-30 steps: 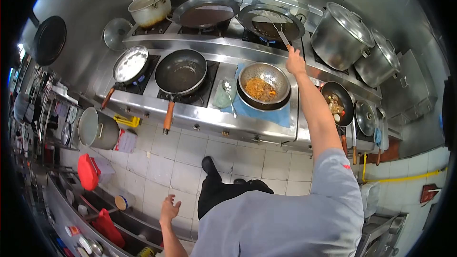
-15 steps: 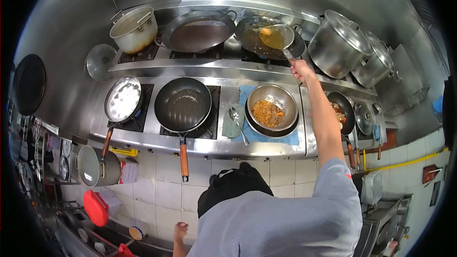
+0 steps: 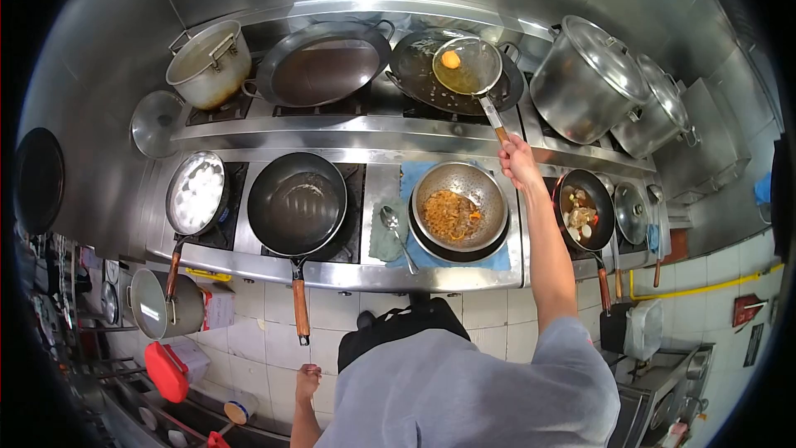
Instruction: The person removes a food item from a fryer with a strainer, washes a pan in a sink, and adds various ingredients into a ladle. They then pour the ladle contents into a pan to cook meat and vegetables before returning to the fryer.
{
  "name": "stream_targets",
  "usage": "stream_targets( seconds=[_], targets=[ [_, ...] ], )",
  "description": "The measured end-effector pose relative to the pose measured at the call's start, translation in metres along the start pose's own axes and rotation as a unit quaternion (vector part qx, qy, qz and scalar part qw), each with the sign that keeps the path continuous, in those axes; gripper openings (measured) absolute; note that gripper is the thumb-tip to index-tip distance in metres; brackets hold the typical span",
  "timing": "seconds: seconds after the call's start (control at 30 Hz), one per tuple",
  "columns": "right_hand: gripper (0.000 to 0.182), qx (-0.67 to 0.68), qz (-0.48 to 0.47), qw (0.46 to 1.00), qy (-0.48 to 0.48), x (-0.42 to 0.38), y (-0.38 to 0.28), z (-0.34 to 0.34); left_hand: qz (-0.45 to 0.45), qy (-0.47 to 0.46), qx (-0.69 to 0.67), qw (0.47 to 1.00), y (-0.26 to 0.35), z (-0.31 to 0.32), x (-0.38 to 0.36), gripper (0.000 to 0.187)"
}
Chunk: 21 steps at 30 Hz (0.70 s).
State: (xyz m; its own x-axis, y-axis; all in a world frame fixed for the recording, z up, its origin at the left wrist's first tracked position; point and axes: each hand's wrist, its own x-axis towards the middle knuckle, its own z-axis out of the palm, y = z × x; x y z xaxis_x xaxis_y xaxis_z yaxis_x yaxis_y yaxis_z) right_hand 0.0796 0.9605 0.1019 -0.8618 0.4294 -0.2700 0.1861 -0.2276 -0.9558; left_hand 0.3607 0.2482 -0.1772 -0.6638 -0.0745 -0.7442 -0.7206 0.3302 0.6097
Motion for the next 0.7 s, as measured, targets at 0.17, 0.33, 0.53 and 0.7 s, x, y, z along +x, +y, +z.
stream_targets(
  seconds=[0.17, 0.33, 0.53, 0.7],
  targets=[
    [0.053, -0.057, -0.018, 0.998, 0.032, -0.010, 0.005, -0.008, -0.009, -0.004, -0.013, 1.000, 0.003, 0.017, -0.004, 0.021],
    [0.051, -0.071, -0.019, 0.996, 0.043, -0.024, 0.001, -0.012, -0.016, 0.005, -0.008, 1.000, 0.004, 0.013, 0.000, 0.017],
    [0.048, -0.121, -0.038, 0.990, 0.064, -0.047, -0.010, -0.017, -0.022, 0.012, -0.020, 0.999, 0.007, 0.010, -0.006, 0.016],
    [0.042, -0.343, -0.172, 0.915, 0.124, -0.048, -0.015, -0.034, -0.027, 0.007, -0.012, 1.000, -0.003, 0.012, -0.009, 0.016]
  ],
)
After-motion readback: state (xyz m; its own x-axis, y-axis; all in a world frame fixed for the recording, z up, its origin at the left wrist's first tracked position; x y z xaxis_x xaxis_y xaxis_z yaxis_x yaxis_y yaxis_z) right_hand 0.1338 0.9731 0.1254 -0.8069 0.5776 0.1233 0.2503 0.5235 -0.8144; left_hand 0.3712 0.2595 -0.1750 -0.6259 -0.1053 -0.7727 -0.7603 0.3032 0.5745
